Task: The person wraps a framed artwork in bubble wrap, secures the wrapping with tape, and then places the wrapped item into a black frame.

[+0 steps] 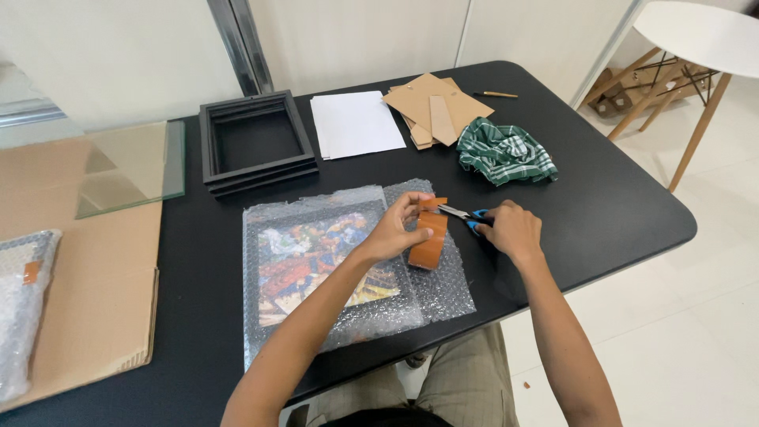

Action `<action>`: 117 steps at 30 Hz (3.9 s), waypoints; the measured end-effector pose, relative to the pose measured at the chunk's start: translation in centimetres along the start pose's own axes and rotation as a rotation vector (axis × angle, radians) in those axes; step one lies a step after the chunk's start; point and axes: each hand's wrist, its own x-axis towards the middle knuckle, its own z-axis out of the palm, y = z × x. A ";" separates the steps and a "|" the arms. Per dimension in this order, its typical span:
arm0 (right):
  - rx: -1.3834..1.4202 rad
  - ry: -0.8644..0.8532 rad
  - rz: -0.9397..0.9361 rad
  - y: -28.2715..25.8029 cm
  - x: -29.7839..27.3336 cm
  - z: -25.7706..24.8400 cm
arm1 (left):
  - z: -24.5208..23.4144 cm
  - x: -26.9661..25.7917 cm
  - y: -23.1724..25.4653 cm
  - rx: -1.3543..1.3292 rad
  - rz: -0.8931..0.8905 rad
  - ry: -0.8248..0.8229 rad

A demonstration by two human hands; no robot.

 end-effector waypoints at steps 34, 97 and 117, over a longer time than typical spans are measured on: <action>0.878 0.180 -0.038 -8.9 -1.9 -2.9 | 3.1 -3.0 4.1 0.555 -0.240 0.253; 1.210 -0.035 0.144 -15.4 4.8 6.9 | -4.2 -9.9 3.5 1.446 0.647 -0.069; 1.460 0.297 0.037 -12.1 11.6 6.9 | -8.1 -12.4 7.2 1.312 -0.005 0.038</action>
